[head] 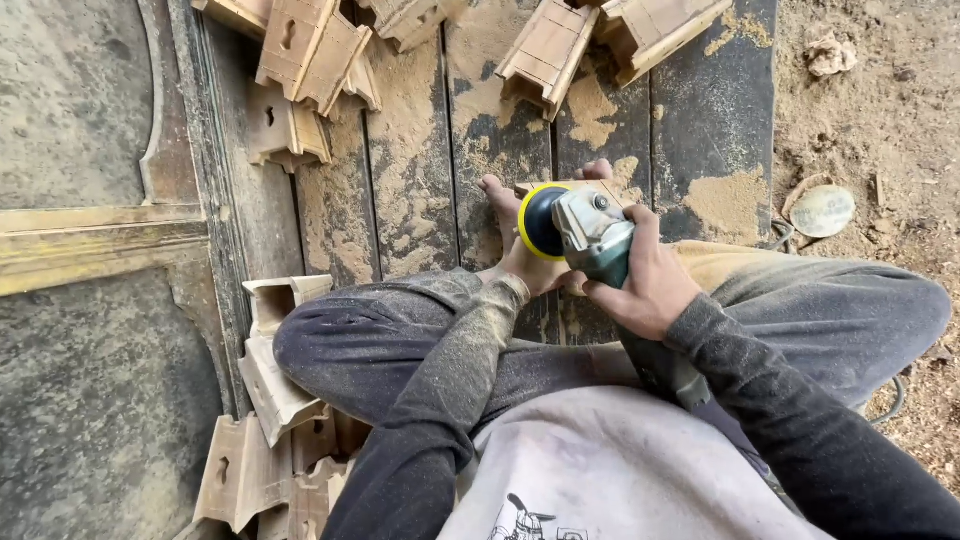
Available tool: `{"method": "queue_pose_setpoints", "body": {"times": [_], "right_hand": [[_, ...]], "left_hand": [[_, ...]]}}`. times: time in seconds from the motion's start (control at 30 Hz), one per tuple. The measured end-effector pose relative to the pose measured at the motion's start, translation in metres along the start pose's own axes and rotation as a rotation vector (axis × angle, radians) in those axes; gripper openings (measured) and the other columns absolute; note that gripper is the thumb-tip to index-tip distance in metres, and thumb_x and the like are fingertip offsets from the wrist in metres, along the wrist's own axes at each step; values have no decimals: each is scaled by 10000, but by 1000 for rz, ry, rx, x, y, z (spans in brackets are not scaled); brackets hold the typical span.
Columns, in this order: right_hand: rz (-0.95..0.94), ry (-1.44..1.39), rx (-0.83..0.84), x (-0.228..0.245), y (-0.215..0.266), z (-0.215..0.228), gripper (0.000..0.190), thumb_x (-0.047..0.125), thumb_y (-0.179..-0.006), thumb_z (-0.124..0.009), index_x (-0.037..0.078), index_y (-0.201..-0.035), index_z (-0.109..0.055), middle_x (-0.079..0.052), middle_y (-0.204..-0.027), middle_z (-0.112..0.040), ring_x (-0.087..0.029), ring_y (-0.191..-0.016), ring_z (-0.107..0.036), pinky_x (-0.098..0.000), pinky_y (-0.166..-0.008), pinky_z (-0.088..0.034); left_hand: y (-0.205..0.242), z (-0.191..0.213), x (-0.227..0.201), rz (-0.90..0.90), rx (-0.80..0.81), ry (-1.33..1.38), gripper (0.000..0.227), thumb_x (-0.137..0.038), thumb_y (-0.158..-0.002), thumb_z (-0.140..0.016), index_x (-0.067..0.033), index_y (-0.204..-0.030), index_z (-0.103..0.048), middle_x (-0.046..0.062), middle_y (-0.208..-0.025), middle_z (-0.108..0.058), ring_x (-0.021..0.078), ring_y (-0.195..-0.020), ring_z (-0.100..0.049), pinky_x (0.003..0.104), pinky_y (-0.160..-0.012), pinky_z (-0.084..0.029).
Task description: Sanding small decorative wooden components using a handheld power sander while sitting on the floor of a workshop.
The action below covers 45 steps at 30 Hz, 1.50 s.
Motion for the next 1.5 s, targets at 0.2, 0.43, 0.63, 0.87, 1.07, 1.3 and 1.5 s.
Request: {"method": "queue_pose_setpoints", "body": {"times": [0.2,0.43,0.63,0.87,1.07,1.3,1.5], "right_hand": [[3,59,-23,23,6,1,823,206,-820,-795,75,-1390,-216,-414,-1097,-605,-637,-960,-671,-721,-834,-546],[-85,57,-22,-4,16,9,837,194,-822,-776,84,-1401,-182,-424,-1093,-600,-658,-925,-666,-752,-852,-535],[-149,70,-60,-19,22,21,844,196,-826,-795,114,-1397,-179,-403,-1116,-599,-651,-953,-661,-739,-876,-521],[-184,31,-109,-55,28,33,860,220,-831,-809,133,-1420,-187,-393,-1139,-594,-619,-960,-662,-720,-909,-527],[-204,31,-134,-74,29,40,906,244,-820,-855,127,-1429,-194,-380,-1137,-594,-623,-995,-650,-712,-951,-504],[-303,87,-163,-100,27,53,919,286,-805,-869,152,-1425,-203,-353,-1153,-614,-619,-1011,-656,-719,-965,-497],[-402,81,-192,-107,26,63,912,248,-822,-884,127,-1437,-222,-365,-1215,-632,-597,-1109,-654,-694,-1033,-489]], "left_hand": [[-4,-5,21,49,-47,-45,555,-398,-623,-908,-59,-1030,-742,161,-1004,-749,355,-1058,-725,447,-956,-585],[6,-11,36,64,-117,-105,459,-459,-569,-898,-164,-895,-765,63,-847,-753,267,-938,-765,371,-847,-613],[2,-19,39,81,-194,-167,383,-507,-525,-890,-248,-787,-785,-16,-722,-757,197,-842,-797,311,-761,-635],[30,12,-13,130,-115,120,390,-362,-619,-912,-193,-958,-817,39,-894,-811,214,-980,-788,385,-904,-615],[33,21,-4,135,-121,118,371,-287,-648,-903,-160,-987,-820,88,-893,-810,246,-958,-794,402,-887,-617],[42,28,25,191,-103,146,476,-326,-667,-935,-90,-1059,-804,158,-992,-807,301,-1050,-769,433,-959,-577],[40,33,-3,213,-112,139,593,-329,-654,-968,-19,-1118,-766,193,-1073,-798,331,-1122,-746,461,-1049,-551]]}}
Point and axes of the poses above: each hand's wrist, its own y-axis away from the middle knuckle, its own z-axis out of the back of the hand, x = y × z, the point moved 8 cm from there along -y, towards the middle knuckle
